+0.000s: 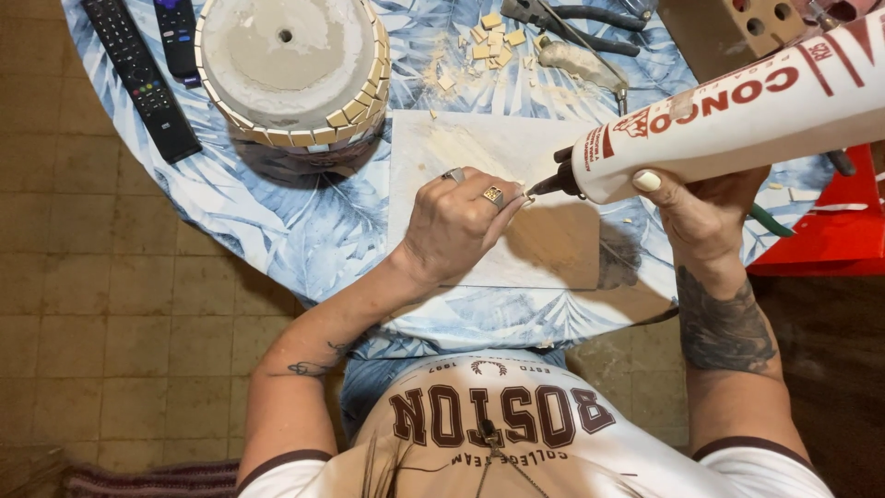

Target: Decorating the rim of a cylindrical object by gluing small wooden tiles onto it

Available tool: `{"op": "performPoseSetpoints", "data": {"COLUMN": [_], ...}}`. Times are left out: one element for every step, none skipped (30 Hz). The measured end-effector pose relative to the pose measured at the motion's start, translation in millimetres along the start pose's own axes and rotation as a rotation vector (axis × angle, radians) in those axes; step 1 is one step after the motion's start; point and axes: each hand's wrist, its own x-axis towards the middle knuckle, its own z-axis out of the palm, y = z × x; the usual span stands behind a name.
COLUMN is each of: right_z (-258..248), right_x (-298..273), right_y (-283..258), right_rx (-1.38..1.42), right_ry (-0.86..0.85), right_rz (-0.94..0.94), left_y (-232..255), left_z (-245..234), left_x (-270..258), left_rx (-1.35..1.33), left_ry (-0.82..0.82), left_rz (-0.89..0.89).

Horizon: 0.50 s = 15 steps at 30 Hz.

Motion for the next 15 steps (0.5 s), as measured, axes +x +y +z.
{"op": "performPoseSetpoints", "data": {"right_z": [0.0,0.0,-1.0,-2.1,-3.2,-4.6,-6.0,-7.4,-5.8,-4.3,-2.6,-3.9,-5.3,-6.7,-7.5], "right_x": [-0.3,-0.5,-1.6,-2.7,-4.0,-5.3,-6.6,-7.9,-5.9,-3.8,-1.9,-3.5,-5.1,-6.8,-7.7], "right_y": [0.5,1.0,2.0,3.1,4.2,5.6,7.0,8.4,5.7,3.0,0.2,1.3,2.5,3.6,3.9], "right_rx": [-0.005,-0.01,-0.01,-0.023,-0.038,-0.038,-0.051,-0.065,-0.064,-0.051,-0.037,-0.036,-0.064,-0.092,-0.092], "right_ry": [-0.006,-0.012,-0.012,-0.005,0.003,0.003,0.003,0.003,0.003,-0.018,-0.038,-0.037,-0.033,-0.029,-0.028], "right_rz": [-0.015,-0.031,-0.031,-0.032,-0.033,-0.032,-0.034,-0.035,-0.034,-0.04,-0.045,-0.044,-0.047,-0.049,-0.049], "left_y": [0.0,0.1,0.0,0.0,0.0,0.0,0.1,0.1,0.3,0.5,0.7,1.0,1.2,1.5,1.4], "left_z": [-0.1,-0.3,-0.5,-0.8,-0.9,-1.4,-1.9,-2.4,-2.6,-2.7,-3.0,-3.8,-4.3,-4.9,-4.7], "left_x": [0.0,0.0,0.1,0.3,0.4,0.8,1.0,1.3,1.3,1.4,1.5,1.7,2.0,2.3,1.9], "left_rx": [0.001,0.002,0.002,0.011,0.02,0.019,0.016,0.013,0.013,0.008,0.002,0.002,-0.001,-0.004,-0.004], "left_ry": [-0.002,-0.003,-0.004,-0.003,-0.003,-0.004,-0.006,-0.008,-0.008,-0.005,-0.002,-0.004,-0.013,-0.022,-0.022], "left_rz": [-0.004,-0.007,-0.007,-0.002,0.004,0.004,0.002,0.0,-0.001,-0.002,-0.002,-0.002,-0.003,-0.004,-0.005]}}
